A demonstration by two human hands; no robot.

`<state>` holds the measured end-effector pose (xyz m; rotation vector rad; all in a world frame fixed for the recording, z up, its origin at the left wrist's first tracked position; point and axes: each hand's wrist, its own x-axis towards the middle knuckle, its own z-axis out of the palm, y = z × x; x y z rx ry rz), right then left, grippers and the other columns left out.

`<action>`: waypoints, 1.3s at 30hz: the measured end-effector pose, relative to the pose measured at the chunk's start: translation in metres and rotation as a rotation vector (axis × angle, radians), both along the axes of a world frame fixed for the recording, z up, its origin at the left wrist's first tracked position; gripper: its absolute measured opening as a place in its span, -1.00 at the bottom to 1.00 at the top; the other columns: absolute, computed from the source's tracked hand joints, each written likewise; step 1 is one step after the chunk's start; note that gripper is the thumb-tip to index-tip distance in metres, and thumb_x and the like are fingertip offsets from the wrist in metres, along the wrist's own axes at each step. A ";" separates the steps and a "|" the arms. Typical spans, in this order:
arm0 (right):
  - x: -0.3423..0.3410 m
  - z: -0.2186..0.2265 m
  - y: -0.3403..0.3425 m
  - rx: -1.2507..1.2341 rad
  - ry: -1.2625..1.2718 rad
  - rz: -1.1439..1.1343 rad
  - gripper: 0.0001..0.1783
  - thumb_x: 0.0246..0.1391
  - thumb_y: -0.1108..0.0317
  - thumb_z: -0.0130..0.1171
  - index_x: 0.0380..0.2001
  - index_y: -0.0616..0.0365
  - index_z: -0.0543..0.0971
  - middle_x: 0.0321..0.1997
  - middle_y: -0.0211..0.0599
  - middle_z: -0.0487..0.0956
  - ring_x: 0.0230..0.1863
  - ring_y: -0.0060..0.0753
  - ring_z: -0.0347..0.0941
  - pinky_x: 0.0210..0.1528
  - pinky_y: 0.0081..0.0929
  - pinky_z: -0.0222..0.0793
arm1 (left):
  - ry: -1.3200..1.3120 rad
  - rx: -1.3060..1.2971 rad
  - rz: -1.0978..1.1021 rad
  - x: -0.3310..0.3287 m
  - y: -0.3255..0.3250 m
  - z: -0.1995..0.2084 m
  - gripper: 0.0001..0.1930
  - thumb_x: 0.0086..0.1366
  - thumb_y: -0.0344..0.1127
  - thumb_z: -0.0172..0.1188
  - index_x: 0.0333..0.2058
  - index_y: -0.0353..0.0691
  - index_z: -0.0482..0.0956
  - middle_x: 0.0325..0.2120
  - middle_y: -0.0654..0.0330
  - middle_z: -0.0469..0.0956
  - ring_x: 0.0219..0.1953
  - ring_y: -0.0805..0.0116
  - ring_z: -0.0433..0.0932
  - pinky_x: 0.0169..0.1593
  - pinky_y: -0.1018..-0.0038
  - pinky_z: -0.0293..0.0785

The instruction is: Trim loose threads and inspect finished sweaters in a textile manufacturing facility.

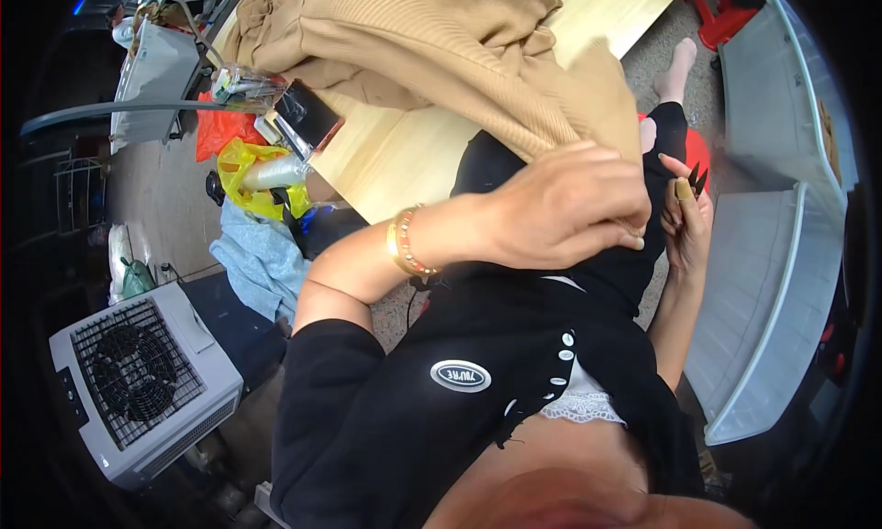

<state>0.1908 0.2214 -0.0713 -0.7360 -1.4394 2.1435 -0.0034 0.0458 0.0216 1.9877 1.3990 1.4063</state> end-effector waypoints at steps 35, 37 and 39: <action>-0.031 0.217 0.012 -0.121 0.999 0.658 -0.51 0.09 0.17 0.18 -0.86 -0.02 0.32 -0.87 -0.64 0.24 -0.86 -0.80 0.02 -0.68 -0.84 -0.06 | -0.525 0.870 0.630 -0.184 0.087 0.099 -0.90 0.29 -0.43 0.17 -0.42 -0.29 0.51 -0.50 0.28 0.48 -0.41 0.52 0.39 -0.30 0.54 0.38; -0.023 0.221 0.009 -0.119 1.051 0.610 -0.45 0.10 0.20 0.18 -0.92 -0.02 0.28 -0.89 -0.63 0.24 -0.88 -0.82 0.02 -0.70 -0.85 -0.10 | -0.436 0.560 0.608 -0.153 0.098 0.100 -0.91 0.34 -0.46 0.12 -0.37 -0.31 0.52 -0.39 0.16 0.59 -0.35 0.44 0.50 -0.23 0.50 0.44; -0.020 0.225 0.006 -0.194 1.148 0.564 -0.46 0.11 0.28 0.19 -0.93 0.01 0.33 -0.91 -0.58 0.26 -0.89 -0.82 0.00 -0.74 -0.83 -0.15 | -0.274 0.554 0.757 -0.145 0.152 0.066 -0.66 0.11 -0.14 0.33 -0.46 -0.39 0.56 -0.48 -0.19 0.59 -0.40 0.01 0.64 -0.31 0.16 0.52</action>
